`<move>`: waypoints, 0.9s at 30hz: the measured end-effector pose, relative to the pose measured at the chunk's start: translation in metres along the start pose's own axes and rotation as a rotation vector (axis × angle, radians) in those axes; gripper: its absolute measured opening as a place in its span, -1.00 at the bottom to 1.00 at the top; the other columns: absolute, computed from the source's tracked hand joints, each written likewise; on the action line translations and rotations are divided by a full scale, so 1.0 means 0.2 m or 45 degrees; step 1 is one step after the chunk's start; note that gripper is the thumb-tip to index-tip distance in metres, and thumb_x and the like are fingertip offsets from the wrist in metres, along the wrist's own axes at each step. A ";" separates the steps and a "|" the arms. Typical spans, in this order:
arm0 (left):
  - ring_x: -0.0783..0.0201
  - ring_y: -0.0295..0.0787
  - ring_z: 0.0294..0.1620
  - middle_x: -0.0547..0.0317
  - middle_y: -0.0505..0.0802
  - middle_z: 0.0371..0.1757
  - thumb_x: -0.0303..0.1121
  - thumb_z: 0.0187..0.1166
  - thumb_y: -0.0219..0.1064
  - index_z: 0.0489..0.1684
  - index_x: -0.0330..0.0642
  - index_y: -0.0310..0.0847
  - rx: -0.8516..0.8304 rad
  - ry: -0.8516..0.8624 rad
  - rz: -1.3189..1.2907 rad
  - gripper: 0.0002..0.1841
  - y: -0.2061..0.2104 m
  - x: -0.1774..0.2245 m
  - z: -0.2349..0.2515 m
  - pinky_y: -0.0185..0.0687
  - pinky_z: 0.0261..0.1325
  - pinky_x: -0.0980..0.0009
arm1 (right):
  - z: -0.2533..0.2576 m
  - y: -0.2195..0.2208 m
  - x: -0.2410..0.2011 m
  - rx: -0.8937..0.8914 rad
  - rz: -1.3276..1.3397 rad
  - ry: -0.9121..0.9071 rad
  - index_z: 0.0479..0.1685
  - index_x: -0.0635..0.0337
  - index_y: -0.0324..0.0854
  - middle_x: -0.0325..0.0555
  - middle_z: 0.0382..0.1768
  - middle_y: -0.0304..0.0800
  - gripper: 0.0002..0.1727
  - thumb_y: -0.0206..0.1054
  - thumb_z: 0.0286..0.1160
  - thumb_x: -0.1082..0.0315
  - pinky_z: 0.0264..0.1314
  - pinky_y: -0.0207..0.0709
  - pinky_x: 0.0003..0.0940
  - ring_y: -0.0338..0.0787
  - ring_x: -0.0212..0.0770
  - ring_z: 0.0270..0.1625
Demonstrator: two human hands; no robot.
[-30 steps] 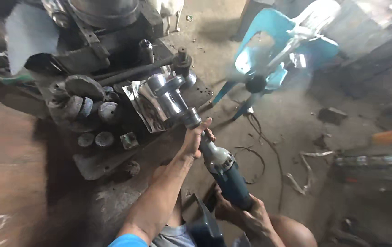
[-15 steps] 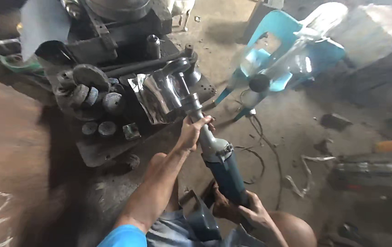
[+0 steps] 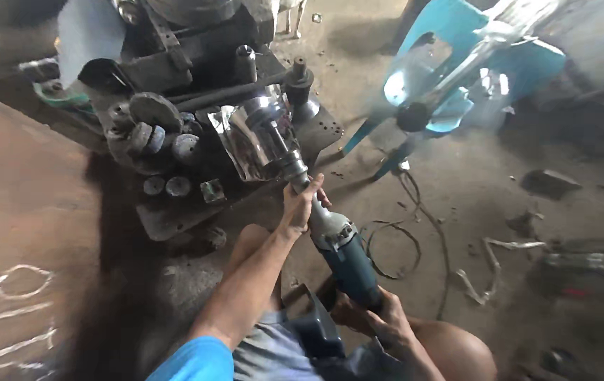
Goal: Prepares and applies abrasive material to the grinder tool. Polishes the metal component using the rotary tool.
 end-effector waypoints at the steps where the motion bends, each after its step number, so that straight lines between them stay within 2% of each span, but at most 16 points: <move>1: 0.16 0.71 -0.59 0.09 0.69 -0.56 -0.05 0.69 0.34 -0.06 -0.07 0.56 -0.022 0.006 -0.045 -0.72 0.00 0.00 0.00 0.78 -0.37 0.19 | 0.01 0.00 0.01 0.022 -0.053 -0.011 -0.03 0.07 0.78 -0.34 -0.25 0.92 -0.43 0.60 0.12 -0.17 -0.01 0.84 -0.32 0.89 -0.50 -0.18; 6: 0.23 0.67 -0.60 0.17 0.64 -0.61 -0.04 0.71 0.24 -0.25 0.01 0.54 -0.228 0.052 -0.279 -0.74 0.04 0.04 0.01 0.72 -0.37 0.24 | 0.06 -0.09 -0.09 0.331 -0.436 -0.065 -0.04 0.16 0.80 -0.16 -0.27 0.93 -0.45 0.63 0.08 -0.06 -0.04 0.83 -0.07 0.92 -0.27 -0.19; 8: 0.27 0.63 -0.56 0.23 0.61 -0.58 -0.06 0.71 0.22 -0.31 0.05 0.53 -0.342 0.099 -0.370 -0.76 0.07 0.06 0.00 0.67 -0.32 0.25 | 0.08 -0.19 -0.14 0.494 -0.562 -0.108 0.00 0.28 0.78 0.01 -0.22 0.93 -0.48 0.64 0.07 0.11 -0.04 0.80 0.10 0.93 -0.08 -0.17; 10: 0.25 0.70 -0.42 0.25 0.67 -0.51 -0.06 0.68 0.22 -0.31 0.08 0.56 -0.478 0.151 -0.444 -0.78 0.10 0.07 0.01 0.71 -0.13 0.20 | 0.07 -0.30 -0.21 0.661 -0.718 -0.164 -0.03 0.34 0.78 0.11 -0.20 0.91 -0.52 0.57 0.04 0.20 -0.07 0.76 0.19 0.92 0.06 -0.16; 12: 0.17 0.79 -0.19 0.18 0.78 -0.33 -0.04 0.64 0.25 -0.25 0.03 0.62 -0.611 0.161 -0.472 -0.76 0.13 0.08 0.00 0.72 0.10 0.09 | 0.04 -0.40 -0.25 0.766 -0.855 -0.220 -0.03 0.39 0.79 0.22 -0.12 0.90 -0.54 0.52 0.07 0.25 -0.02 0.73 0.25 0.91 0.19 -0.09; 14: 0.09 0.81 -0.02 0.07 0.83 -0.17 -0.06 0.61 0.29 -0.20 -0.03 0.65 -0.727 0.126 -0.495 -0.75 0.17 0.08 -0.02 0.69 0.22 0.02 | -0.02 -0.49 -0.29 0.813 -0.961 -0.273 -0.03 0.42 0.78 0.27 -0.07 0.89 -0.54 0.47 0.10 0.25 0.01 0.71 0.24 0.90 0.24 -0.06; 18: 0.01 0.79 0.14 -0.06 0.85 -0.05 -0.21 0.63 0.30 -0.16 -0.15 0.67 -0.918 0.078 -0.531 -0.80 0.23 0.06 -0.08 0.61 0.37 0.00 | -0.15 -0.57 -0.33 0.808 -1.059 -0.299 -0.06 0.50 0.75 0.34 -0.08 0.87 -0.49 0.47 0.08 0.20 -0.02 0.70 0.25 0.89 0.28 -0.09; 22: 0.05 0.80 0.12 -0.10 0.86 -0.04 -0.34 0.62 0.29 -0.13 -0.28 0.67 -1.033 0.108 -0.444 -0.83 0.28 0.07 -0.13 0.62 0.36 0.05 | -0.26 -0.57 -0.33 0.793 -1.056 -0.204 0.01 0.54 0.72 0.38 -0.01 0.85 -0.46 0.52 0.10 0.23 0.09 0.70 0.25 0.88 0.31 0.01; 27: 0.11 0.80 0.09 -0.01 0.86 -0.08 -0.39 0.62 0.30 -0.13 -0.30 0.69 -1.055 0.077 -0.414 -0.86 0.29 0.09 -0.15 0.63 0.36 0.07 | -0.30 -0.55 -0.28 0.725 -1.033 -0.138 0.07 0.59 0.68 0.41 0.02 0.83 -0.40 0.57 0.11 0.24 0.14 0.69 0.21 0.88 0.29 0.03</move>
Point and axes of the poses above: each hand's wrist, its own z-axis towards the middle knuckle, its own y-axis out of the palm, x = y × z, the point moved 6 cm from there along z, towards the middle knuckle
